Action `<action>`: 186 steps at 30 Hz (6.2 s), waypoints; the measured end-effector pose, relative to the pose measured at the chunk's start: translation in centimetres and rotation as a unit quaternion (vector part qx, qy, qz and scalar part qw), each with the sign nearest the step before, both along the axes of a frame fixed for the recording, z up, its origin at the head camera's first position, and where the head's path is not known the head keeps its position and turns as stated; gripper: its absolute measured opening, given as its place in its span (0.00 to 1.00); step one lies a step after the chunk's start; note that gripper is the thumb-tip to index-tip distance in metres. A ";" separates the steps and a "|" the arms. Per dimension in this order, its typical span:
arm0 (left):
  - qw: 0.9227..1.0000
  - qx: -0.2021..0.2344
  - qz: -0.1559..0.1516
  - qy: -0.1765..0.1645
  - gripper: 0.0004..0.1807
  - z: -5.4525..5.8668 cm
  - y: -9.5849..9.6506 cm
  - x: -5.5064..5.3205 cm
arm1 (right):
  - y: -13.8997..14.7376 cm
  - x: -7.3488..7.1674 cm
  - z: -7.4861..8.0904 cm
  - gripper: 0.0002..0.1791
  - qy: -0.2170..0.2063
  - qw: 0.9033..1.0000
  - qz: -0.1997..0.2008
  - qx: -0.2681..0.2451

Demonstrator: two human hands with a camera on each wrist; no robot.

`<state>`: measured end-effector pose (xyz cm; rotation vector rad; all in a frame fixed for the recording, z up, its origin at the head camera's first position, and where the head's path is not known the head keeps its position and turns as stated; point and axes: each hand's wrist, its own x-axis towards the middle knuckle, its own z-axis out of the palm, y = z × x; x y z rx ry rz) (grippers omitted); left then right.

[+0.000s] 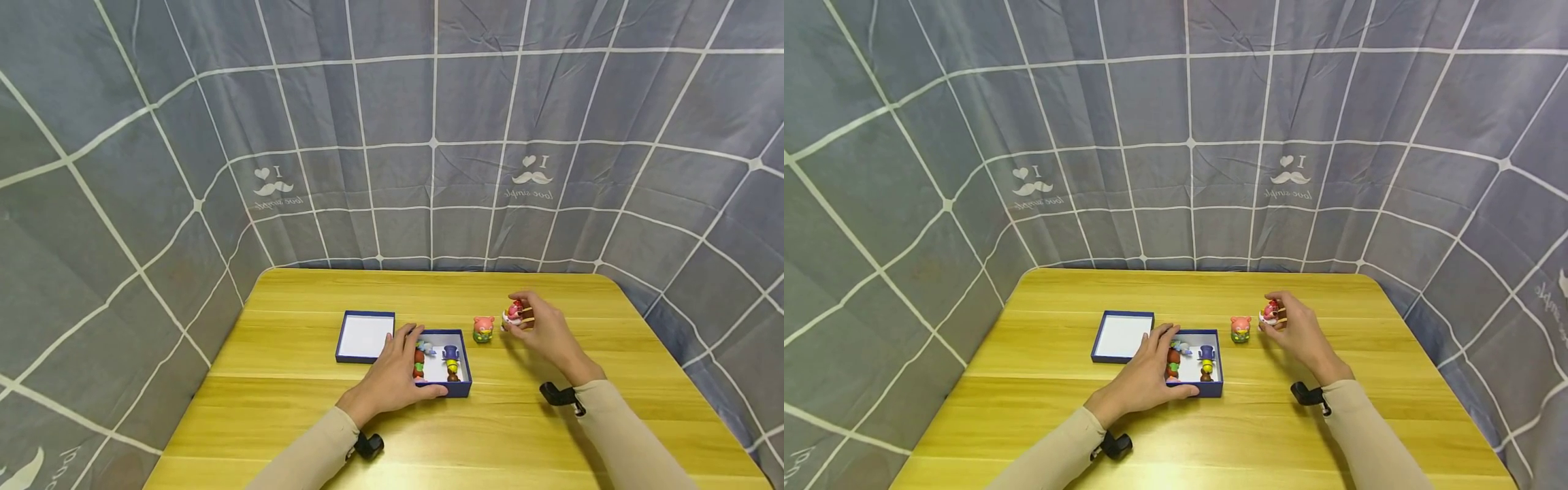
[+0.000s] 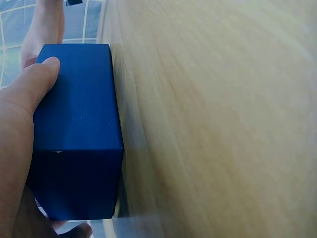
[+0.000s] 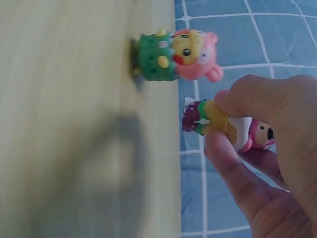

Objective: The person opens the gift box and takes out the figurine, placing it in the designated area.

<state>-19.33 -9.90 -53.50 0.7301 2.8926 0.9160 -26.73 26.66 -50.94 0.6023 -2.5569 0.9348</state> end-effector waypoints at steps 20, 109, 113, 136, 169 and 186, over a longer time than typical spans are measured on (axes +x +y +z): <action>1.000 -0.003 0.004 -0.002 0.72 0.0 0.1 0.0 | 0.0 0.5 -1.8 0.32 -0.057 0.998 -0.017 0.017; 1.000 0.010 -0.003 -0.009 0.71 0.1 0.0 -0.3 | -4.1 3.4 1.4 0.36 0.132 0.991 0.008 0.030; 1.000 0.007 -0.001 -0.008 0.72 0.1 0.1 -0.4 | -4.7 3.6 1.7 0.35 0.125 0.991 0.020 0.038; 0.999 -0.006 -0.009 0.046 0.74 -0.5 -0.9 -0.2 | -9.8 4.9 2.9 0.30 -0.033 0.981 0.160 0.106; 0.999 0.024 -0.019 0.025 0.68 -0.4 -2.2 -0.4 | -14.1 3.0 2.4 0.27 -0.130 0.937 0.247 0.209; 0.999 0.023 -0.018 0.029 0.68 -0.3 -2.2 -0.3 | -15.1 2.1 2.5 0.21 -0.105 0.932 0.262 0.228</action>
